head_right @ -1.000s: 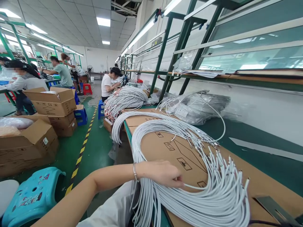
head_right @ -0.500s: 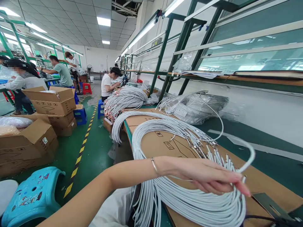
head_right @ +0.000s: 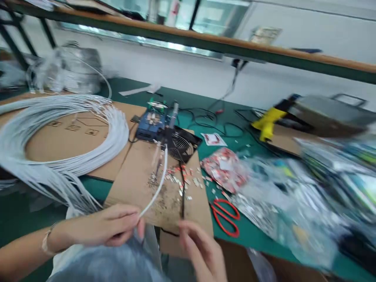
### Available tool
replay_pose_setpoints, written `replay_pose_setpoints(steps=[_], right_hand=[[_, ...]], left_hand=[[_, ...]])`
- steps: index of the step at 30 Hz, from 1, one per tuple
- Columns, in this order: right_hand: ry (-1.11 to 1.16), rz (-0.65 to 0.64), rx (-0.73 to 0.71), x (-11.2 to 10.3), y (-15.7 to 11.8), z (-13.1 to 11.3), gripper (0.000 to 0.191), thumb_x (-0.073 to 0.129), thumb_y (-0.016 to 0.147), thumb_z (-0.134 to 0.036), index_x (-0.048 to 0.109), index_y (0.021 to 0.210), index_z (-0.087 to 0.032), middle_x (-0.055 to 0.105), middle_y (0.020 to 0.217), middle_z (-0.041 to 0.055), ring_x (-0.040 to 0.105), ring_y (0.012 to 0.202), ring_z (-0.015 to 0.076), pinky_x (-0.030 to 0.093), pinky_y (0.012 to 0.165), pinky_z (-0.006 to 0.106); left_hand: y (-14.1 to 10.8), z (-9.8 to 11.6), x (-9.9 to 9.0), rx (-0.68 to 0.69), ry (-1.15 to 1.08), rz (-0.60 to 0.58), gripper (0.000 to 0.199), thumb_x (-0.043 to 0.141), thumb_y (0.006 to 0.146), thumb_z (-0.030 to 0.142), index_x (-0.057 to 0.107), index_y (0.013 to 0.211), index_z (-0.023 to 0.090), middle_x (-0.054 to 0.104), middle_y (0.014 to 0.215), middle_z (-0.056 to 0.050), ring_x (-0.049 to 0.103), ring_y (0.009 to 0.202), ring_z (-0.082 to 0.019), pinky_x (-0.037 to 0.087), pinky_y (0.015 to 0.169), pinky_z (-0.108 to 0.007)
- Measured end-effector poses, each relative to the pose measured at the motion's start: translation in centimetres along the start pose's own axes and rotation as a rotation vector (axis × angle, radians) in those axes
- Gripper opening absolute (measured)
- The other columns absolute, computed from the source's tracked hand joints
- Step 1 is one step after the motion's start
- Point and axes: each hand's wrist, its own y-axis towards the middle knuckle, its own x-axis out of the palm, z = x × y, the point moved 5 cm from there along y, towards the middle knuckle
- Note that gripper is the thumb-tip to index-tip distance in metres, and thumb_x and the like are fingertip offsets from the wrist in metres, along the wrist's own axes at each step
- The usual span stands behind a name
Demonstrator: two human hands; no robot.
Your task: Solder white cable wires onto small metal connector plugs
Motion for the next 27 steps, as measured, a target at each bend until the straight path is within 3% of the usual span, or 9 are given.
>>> replay_pose_setpoints(steps=[3,4,8,10,13,16,19,23,27], right_hand=[[0.121,-0.14,-0.058,2.0,0.5,-0.9,0.031,0.051,0.09,-0.035,0.056,0.115,-0.017,0.056,0.072,0.0039,0.047,0.058,0.0099,0.038,0.05,0.018],[0.164,-0.175,-0.046,2.7,0.7,-1.1,0.031,0.052,0.089,-0.035,0.057,0.114,-0.017,0.055,0.073,0.0038,0.047,0.06,0.0097,0.039,0.052,0.018],[0.24,-0.191,0.048,4.4,0.7,-1.4,0.025,0.052,0.089,-0.033,0.062,0.081,-0.011,0.049,0.06,0.0021,0.043,0.054,0.008,0.038,0.052,0.018],[0.251,-0.216,0.095,5.5,0.1,-1.0,0.026,0.053,0.089,-0.031,0.06,0.075,-0.011,0.051,0.058,0.002,0.041,0.051,0.0072,0.036,0.049,0.018],[0.226,-0.285,0.121,7.4,-1.1,-0.3,0.026,0.053,0.088,-0.028,0.058,0.068,-0.011,0.053,0.057,0.0021,0.043,0.05,0.0068,0.034,0.047,0.018],[0.216,-0.329,0.125,8.6,-2.0,0.3,0.028,0.052,0.089,-0.027,0.058,0.068,-0.011,0.054,0.058,0.0027,0.047,0.052,0.0076,0.037,0.049,0.018],[0.269,-0.385,0.138,8.6,-2.4,0.4,0.019,0.051,0.089,-0.024,0.062,0.08,-0.012,0.06,0.067,0.0039,0.053,0.054,0.0086,0.042,0.052,0.018],[0.141,-0.236,0.042,6.1,-1.1,-0.6,0.011,0.061,0.081,-0.02,0.064,0.091,-0.017,0.06,0.067,0.0017,0.052,0.058,0.0097,0.042,0.054,0.019],[0.055,-0.293,-0.007,6.1,-0.3,-1.6,0.008,0.06,0.08,-0.02,0.063,0.074,-0.014,0.055,0.06,0.0012,0.046,0.054,0.0092,0.036,0.05,0.02]], left_hand=[[-1.9,-3.3,0.7,-0.207,0.364,-0.016,0.047,0.023,0.095,0.049,0.056,0.099,0.015,0.038,0.06,0.003,0.037,0.057,-0.007,0.035,0.063,-0.017],[-2.5,-4.1,0.7,-0.269,0.435,-0.034,0.049,0.022,0.095,0.051,0.057,0.101,0.017,0.039,0.064,0.001,0.041,0.062,-0.009,0.036,0.068,-0.018],[-3.4,-6.1,0.8,-0.375,0.542,-0.13,0.05,0.018,0.095,0.051,0.056,0.103,0.02,0.048,0.065,0.0,0.048,0.078,-0.014,0.035,0.083,-0.023],[-3.0,-6.8,0.9,-0.317,0.452,-0.054,0.044,0.022,0.095,0.049,0.051,0.114,0.021,0.056,0.082,-0.002,0.051,0.085,-0.013,0.035,0.086,-0.023],[-1.5,-6.5,1.0,-0.051,0.154,0.227,0.036,0.039,0.093,0.044,0.046,0.12,0.021,0.049,0.114,-0.007,0.049,0.103,-0.014,0.038,0.09,-0.024],[-0.1,-5.8,0.9,0.184,-0.067,0.388,0.026,0.054,0.085,0.037,0.055,0.09,0.012,0.049,0.097,-0.007,0.053,0.077,-0.01,0.045,0.07,-0.023],[0.5,-5.2,0.6,0.264,-0.149,0.441,0.029,0.06,0.081,0.034,0.051,0.07,0.009,0.048,0.086,-0.004,0.049,0.065,-0.006,0.043,0.062,-0.019],[0.4,-5.8,1.0,0.114,-0.23,0.373,0.036,0.058,0.082,0.043,0.045,0.073,0.01,0.051,0.067,-0.002,0.053,0.058,-0.007,0.042,0.057,-0.018],[0.3,-6.5,1.8,0.012,-0.184,0.325,0.035,0.058,0.08,0.042,0.042,0.073,0.011,0.043,0.055,0.003,0.043,0.042,-0.005,0.036,0.042,-0.016]])
